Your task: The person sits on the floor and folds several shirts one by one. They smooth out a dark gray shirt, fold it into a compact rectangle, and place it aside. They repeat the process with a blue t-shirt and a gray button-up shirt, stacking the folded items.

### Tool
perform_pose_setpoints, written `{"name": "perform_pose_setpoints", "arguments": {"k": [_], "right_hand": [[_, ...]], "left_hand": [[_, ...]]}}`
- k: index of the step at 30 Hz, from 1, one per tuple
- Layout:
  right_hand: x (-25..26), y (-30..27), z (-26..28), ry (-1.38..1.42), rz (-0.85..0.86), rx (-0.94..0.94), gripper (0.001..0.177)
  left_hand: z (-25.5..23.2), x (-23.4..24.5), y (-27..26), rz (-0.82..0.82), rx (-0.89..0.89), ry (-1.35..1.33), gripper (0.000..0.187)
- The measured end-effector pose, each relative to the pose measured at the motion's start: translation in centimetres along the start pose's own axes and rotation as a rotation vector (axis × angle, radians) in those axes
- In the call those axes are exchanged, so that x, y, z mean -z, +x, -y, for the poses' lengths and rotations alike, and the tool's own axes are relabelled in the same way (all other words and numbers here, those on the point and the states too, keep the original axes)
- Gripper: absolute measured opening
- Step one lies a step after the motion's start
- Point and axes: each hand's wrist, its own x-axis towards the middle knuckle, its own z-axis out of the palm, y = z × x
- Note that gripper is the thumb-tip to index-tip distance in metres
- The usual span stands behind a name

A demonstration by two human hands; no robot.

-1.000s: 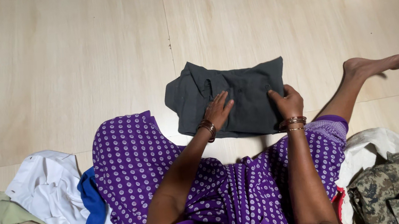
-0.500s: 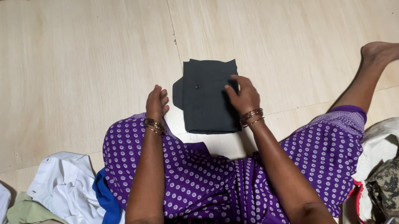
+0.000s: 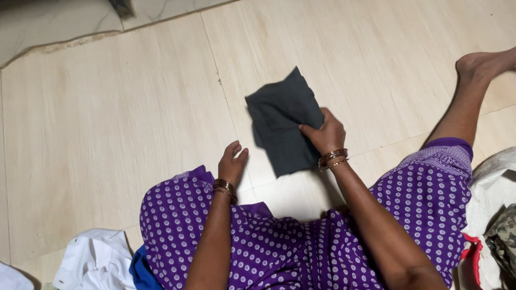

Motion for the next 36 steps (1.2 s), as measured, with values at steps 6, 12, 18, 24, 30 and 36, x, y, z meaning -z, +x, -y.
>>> {"name": "perform_pose_setpoints", "arguments": {"k": [6,12,18,24,30,36], "right_hand": [[5.0,-2.3,3.1,-0.317,-0.353,0.693,0.051],[1.3,-8.4,-5.1,-0.533,-0.075,0.737,0.042],[2.1,-11.4,-8.3,-0.303,0.19,0.591,0.041],[4.7,-8.9,-10.0,-0.357,-0.323,0.293,0.041],[3.5,-5.9,-16.8,-0.054,-0.006,-0.245,0.048],[3.9,-7.3,-17.2,0.353,-0.115,-0.116,0.042]], "left_hand": [[-3.2,-0.1,-1.8,-0.163,-0.095,0.064,0.044],[-1.4,-0.5,-2.7,-0.198,-0.201,0.064,0.037],[-0.3,-1.4,-2.4,-0.24,-0.252,0.092,0.034],[-0.9,-4.0,-4.6,-0.126,0.009,0.119,0.046],[-1.5,-4.4,-4.1,-0.086,-0.059,0.221,0.04],[-2.1,-4.8,-6.0,0.023,-0.248,-0.402,0.016]]}}
